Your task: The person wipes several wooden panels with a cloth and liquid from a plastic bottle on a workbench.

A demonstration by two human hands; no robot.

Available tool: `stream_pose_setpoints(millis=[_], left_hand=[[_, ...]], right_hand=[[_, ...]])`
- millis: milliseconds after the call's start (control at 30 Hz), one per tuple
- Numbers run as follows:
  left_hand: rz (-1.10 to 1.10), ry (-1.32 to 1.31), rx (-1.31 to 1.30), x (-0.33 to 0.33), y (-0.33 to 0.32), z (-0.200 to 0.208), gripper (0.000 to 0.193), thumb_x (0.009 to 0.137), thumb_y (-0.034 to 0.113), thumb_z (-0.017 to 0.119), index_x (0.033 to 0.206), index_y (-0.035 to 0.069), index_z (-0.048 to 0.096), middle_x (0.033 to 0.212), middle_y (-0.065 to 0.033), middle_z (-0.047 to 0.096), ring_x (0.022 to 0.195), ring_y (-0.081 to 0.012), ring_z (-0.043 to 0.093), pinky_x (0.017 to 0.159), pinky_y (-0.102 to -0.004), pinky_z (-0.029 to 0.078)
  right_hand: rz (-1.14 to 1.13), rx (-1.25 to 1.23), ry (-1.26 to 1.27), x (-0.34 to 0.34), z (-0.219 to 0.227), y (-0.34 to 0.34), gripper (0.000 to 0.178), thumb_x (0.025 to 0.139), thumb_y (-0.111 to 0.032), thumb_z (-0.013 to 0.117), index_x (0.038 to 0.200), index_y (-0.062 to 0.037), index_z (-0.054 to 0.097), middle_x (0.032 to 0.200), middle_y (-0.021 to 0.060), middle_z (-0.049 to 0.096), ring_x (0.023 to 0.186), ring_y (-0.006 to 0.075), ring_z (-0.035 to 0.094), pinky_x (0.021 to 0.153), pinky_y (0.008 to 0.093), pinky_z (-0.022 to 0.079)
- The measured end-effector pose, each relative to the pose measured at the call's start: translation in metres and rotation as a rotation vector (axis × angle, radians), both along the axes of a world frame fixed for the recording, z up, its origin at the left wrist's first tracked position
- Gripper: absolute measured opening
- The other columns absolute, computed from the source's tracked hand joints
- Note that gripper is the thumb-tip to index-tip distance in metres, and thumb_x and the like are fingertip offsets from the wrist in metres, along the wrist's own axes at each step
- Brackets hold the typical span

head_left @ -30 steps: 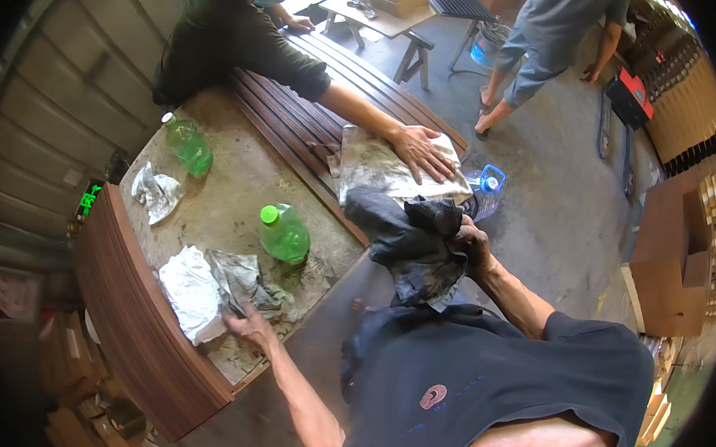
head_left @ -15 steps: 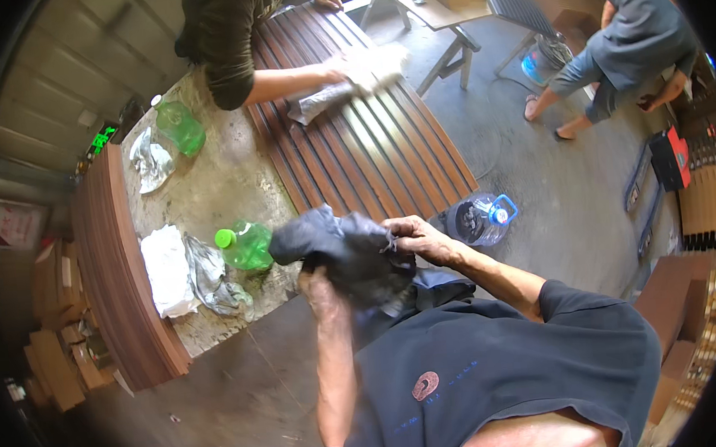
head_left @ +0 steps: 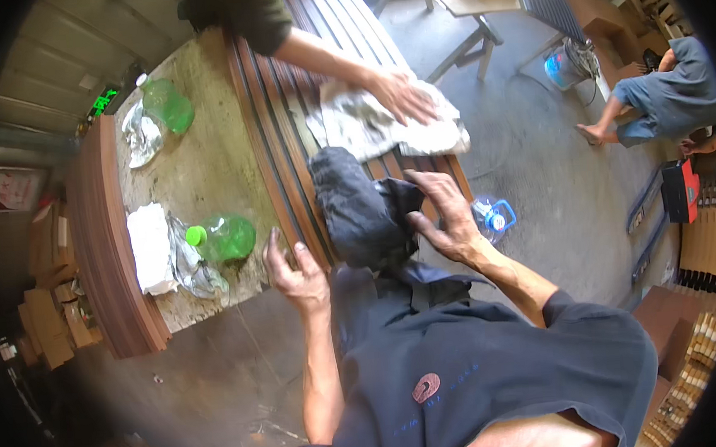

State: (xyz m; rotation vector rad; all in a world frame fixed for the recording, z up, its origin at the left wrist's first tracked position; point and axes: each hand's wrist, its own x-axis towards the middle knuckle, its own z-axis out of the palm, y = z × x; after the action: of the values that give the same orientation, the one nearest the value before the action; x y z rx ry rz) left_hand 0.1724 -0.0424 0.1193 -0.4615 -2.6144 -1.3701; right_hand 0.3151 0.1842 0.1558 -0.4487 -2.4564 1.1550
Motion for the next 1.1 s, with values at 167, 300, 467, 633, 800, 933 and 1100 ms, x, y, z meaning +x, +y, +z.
stream_pose_setpoints(millis=[167, 300, 467, 633, 800, 933, 1100], left_hand=[[-0.233, 0.179, -0.398, -0.004, -0.013, -0.061, 0.051, 0.098, 0.018, 0.053, 0.143, -0.004, 0.046, 0.148, -0.0298, 0.042, 0.143, -0.0463, 0.032, 0.118, -0.0551, 0.026], [-0.209, 0.147, -0.383, -0.007, -0.018, -0.082, 0.052, 0.100, 0.019, 0.051, 0.146, -0.004, 0.042, 0.150, -0.0304, 0.039, 0.143, -0.0473, 0.031, 0.118, -0.0546, 0.027], [-0.190, 0.247, -0.390, -0.005, -0.027, -0.093, 0.052, 0.102, 0.020, 0.044, 0.146, -0.007, 0.040, 0.152, -0.0333, 0.035, 0.142, -0.0508, 0.031, 0.117, -0.0557, 0.028], [-0.196, 0.273, -0.374, -0.011, -0.019, -0.088, 0.046, 0.104, 0.020, 0.041, 0.139, -0.010, 0.046, 0.149, -0.0342, 0.037, 0.139, -0.0506, 0.037, 0.115, -0.0551, 0.030], [-0.138, 0.152, -0.342, -0.005, -0.029, -0.088, 0.048, 0.102, 0.019, 0.043, 0.141, -0.009, 0.043, 0.146, -0.0323, 0.043, 0.137, -0.0493, 0.039, 0.115, -0.0557, 0.030], [-0.190, 0.214, -0.202, -0.004, -0.031, -0.092, 0.073, 0.102, 0.050, 0.032, 0.141, -0.011, 0.041, 0.147, -0.0346, 0.041, 0.139, -0.0509, 0.037, 0.115, -0.0569, 0.030], [-0.170, 0.122, -0.345, -0.001, -0.031, -0.094, 0.052, 0.102, 0.021, 0.040, 0.143, -0.011, 0.040, 0.149, -0.0351, 0.037, 0.140, -0.0517, 0.035, 0.115, -0.0570, 0.030]], right_hand=[[0.316, 0.374, -0.139, -0.050, -0.064, -0.041, 0.066, 0.087, -0.028, 0.067, 0.145, -0.0034, 0.046, 0.150, 0.0214, 0.043, 0.145, 0.0411, 0.032, 0.116, 0.0536, 0.029], [0.320, 0.476, -0.123, -0.064, -0.097, -0.045, 0.062, 0.090, -0.027, 0.062, 0.145, -0.0034, 0.045, 0.154, 0.0189, 0.041, 0.147, 0.0375, 0.031, 0.117, 0.0524, 0.027], [0.422, 0.560, -0.117, -0.097, -0.098, -0.052, 0.057, 0.094, -0.022, 0.056, 0.142, 0.0068, 0.044, 0.153, 0.0256, 0.039, 0.145, 0.0398, 0.034, 0.116, 0.0512, 0.030], [0.286, 0.642, 0.017, -0.256, -0.112, -0.030, 0.053, 0.099, -0.023, 0.046, 0.142, 0.0076, 0.044, 0.150, 0.0279, 0.041, 0.143, 0.0420, 0.036, 0.115, 0.0512, 0.031], [0.379, 0.642, -0.167, -0.236, -0.104, -0.057, 0.064, 0.092, -0.018, 0.053, 0.149, 0.0066, 0.034, 0.157, 0.0266, 0.031, 0.147, 0.0422, 0.027, 0.119, 0.0517, 0.028], [0.596, 0.534, -0.258, -0.121, -0.103, -0.082, 0.064, 0.095, -0.019, 0.048, 0.152, 0.0049, 0.032, 0.161, 0.0244, 0.024, 0.151, 0.0405, 0.020, 0.119, 0.0547, 0.024], [0.524, 0.641, -0.086, -0.254, -0.107, -0.056, 0.061, 0.096, -0.024, 0.049, 0.146, 0.0080, 0.038, 0.156, 0.0281, 0.032, 0.148, 0.0401, 0.029, 0.119, 0.0526, 0.027]])
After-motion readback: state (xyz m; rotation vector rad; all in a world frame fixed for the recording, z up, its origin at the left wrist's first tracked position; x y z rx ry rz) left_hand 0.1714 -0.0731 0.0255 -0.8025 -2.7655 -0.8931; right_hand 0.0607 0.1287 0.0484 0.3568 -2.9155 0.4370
